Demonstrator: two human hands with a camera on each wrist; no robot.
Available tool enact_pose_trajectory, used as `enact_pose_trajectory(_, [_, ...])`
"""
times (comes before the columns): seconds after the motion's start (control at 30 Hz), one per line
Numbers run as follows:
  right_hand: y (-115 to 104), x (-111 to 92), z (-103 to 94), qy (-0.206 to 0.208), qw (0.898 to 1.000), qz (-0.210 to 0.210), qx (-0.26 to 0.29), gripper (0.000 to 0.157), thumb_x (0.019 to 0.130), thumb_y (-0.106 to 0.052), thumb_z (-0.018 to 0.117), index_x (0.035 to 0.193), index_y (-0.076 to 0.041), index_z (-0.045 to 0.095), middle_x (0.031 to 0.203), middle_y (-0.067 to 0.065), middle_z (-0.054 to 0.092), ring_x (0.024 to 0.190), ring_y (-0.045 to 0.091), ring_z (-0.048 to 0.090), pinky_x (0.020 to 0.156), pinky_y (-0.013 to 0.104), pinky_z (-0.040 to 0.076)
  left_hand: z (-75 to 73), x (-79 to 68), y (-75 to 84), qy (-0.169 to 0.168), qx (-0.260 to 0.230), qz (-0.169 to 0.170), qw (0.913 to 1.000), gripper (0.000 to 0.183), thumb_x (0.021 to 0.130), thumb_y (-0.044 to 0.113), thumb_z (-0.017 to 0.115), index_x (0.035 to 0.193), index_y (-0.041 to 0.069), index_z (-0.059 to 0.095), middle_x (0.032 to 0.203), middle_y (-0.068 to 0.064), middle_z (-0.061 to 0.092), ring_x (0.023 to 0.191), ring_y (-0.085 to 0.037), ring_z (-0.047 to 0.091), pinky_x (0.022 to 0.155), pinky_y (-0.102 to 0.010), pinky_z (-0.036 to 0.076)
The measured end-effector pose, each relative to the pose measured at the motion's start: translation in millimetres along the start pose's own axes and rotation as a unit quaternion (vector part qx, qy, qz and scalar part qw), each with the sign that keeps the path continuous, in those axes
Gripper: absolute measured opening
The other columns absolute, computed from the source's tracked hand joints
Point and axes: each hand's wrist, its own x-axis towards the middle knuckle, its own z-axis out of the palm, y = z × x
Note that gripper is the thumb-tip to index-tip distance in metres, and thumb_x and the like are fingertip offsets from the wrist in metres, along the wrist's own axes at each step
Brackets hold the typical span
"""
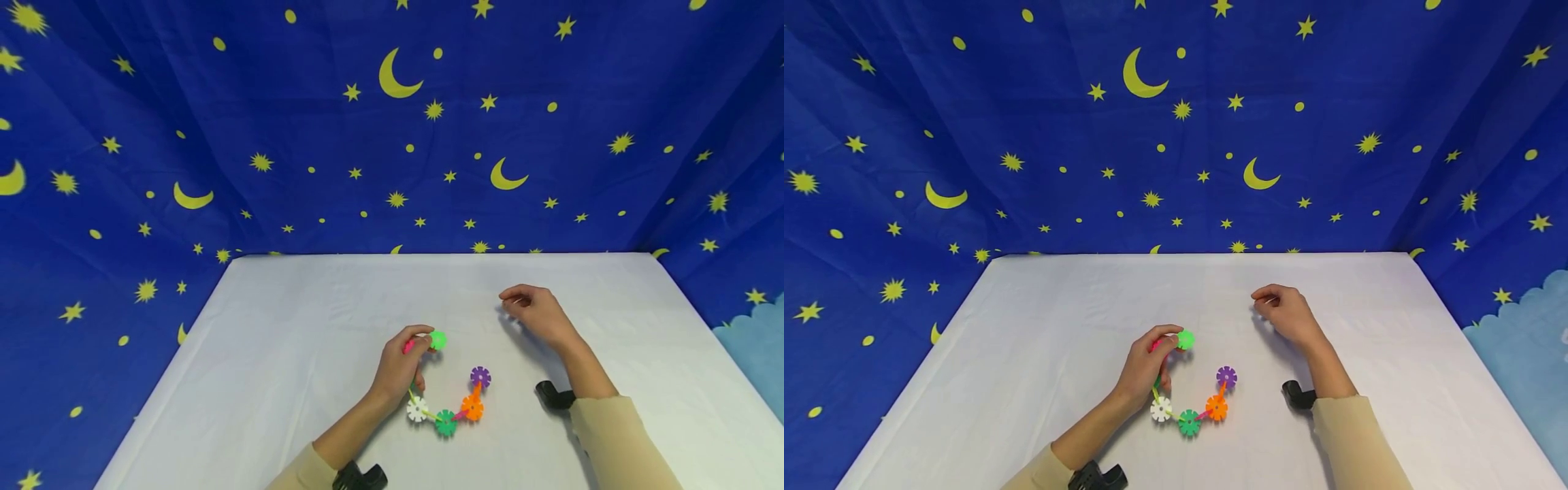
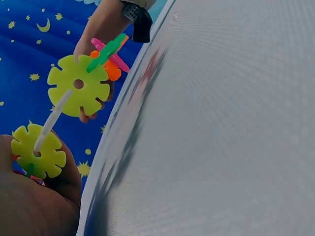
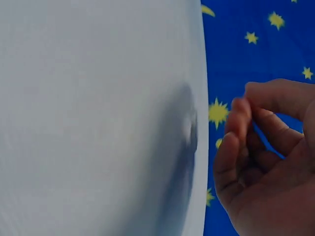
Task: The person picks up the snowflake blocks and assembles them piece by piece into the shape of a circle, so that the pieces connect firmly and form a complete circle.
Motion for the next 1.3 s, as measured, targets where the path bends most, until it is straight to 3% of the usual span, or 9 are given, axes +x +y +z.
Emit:
enact_pose_trajectory(0.23, [12.0,0.6,-2.2,-0.004,0.995,-0.008,-0.096,0.047,0.089,-0.012,0.065,0.132,0.003,0.053,0.121,0.022,0.051,0.104,0.034,0.051,0.087,0.051,0.043,0.9,0.3,-0.4,-0.009,-0.006,-0.011,0.9999,0.031,0.097,0.021,0.056,0.126,0.011,0.063,0.099,-0.022,0.066,0.032,-0.014,0.046,0.035,-0.03,0.045])
enact_pose_trajectory(0.47, [16.9,5.1,-6.0,-0.009,0.991,-0.01,-0.132,0.038,0.087,-0.008,0.067,0.123,0.001,0.06,0.113,0.019,0.057,0.098,0.03,0.055,0.084,0.048,0.046,4.3,-9.5,20.9,-0.011,-0.005,-0.005,0.9999,0.031,0.097,0.013,0.054,0.126,0.007,0.062,0.1,-0.028,0.064,0.033,-0.012,0.044,0.035,-0.028,0.045])
enact_pose_trajectory(0.67, [16.0,8.3,-9.0,-0.02,0.989,-0.015,-0.145,0.034,0.084,-0.007,0.07,0.117,0.002,0.064,0.1,0.014,0.058,0.087,0.026,0.051,0.075,0.041,0.043,5.5,-11.5,23.6,-0.005,-0.006,0.005,1.0,0.032,0.097,0.015,0.054,0.126,0.004,0.062,0.099,-0.025,0.064,0.032,-0.012,0.044,0.034,-0.032,0.045])
enact_pose_trajectory(0.93, [16.8,6.3,-9.2,-0.022,0.992,-0.006,-0.128,0.018,0.085,-0.011,0.071,0.099,-0.003,0.064,0.083,0.006,0.054,0.076,0.022,0.047,0.066,0.036,0.039,1.9,0.6,-2.5,-0.006,-0.006,-0.01,0.9999,0.032,0.097,0.022,0.057,0.126,0.012,0.063,0.1,-0.019,0.065,0.032,-0.014,0.045,0.034,-0.03,0.045])
enact_pose_trajectory(1.3, [11.8,-1.6,-6.4,-0.043,0.996,-0.02,-0.077,0.011,0.087,-0.01,0.067,0.097,-0.004,0.064,0.083,0.006,0.059,0.075,0.022,0.053,0.066,0.035,0.046,1.4,0.1,-3.2,-0.004,-0.013,-0.005,0.9999,0.035,0.095,0.028,0.058,0.125,0.01,0.064,0.097,-0.018,0.062,0.031,-0.013,0.045,0.033,-0.031,0.045])
